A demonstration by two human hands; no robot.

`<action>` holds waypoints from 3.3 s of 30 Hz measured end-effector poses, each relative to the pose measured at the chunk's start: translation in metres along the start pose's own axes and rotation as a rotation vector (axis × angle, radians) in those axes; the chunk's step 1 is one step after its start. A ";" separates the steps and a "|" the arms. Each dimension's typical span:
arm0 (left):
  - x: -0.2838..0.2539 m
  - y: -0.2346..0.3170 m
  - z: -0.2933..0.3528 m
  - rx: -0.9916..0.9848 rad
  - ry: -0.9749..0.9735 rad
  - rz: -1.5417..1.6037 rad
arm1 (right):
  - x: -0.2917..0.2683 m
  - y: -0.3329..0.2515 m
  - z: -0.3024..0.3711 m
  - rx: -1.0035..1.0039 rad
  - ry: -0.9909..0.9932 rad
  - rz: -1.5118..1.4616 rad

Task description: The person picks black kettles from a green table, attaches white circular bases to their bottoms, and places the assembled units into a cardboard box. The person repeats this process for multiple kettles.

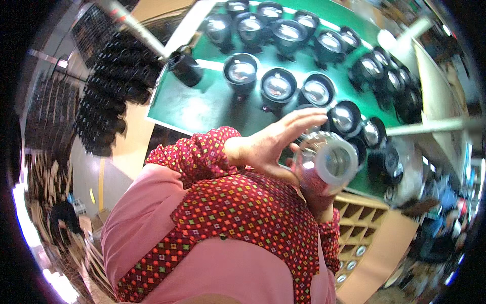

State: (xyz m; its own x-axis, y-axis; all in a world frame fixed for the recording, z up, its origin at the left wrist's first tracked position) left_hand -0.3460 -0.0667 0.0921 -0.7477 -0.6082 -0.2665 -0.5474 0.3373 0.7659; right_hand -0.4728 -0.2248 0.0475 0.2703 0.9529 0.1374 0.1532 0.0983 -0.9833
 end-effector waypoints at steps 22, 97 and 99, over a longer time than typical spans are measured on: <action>-0.315 -0.075 0.182 -0.798 0.671 -1.136 | -0.034 0.051 0.029 0.540 0.040 -0.925; -0.153 -0.104 0.278 -0.894 1.565 0.788 | 0.299 0.137 -0.218 -0.901 -0.773 0.985; -0.141 -0.099 0.293 -0.940 1.567 0.868 | 0.302 0.164 -0.235 -0.858 -0.780 1.009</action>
State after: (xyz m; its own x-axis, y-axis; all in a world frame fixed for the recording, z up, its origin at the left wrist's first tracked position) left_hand -0.2969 0.1963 -0.1181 0.5364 -0.6737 0.5082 0.4203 0.7355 0.5314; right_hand -0.1430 0.0119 -0.0445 0.0873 0.4547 -0.8864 0.7760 -0.5889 -0.2257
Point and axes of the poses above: each hand's wrist, its own z-axis away from the middle knuckle, its own x-axis out of the palm, y = z × x, the point moved 3 cm from there along -z, towards the middle knuckle
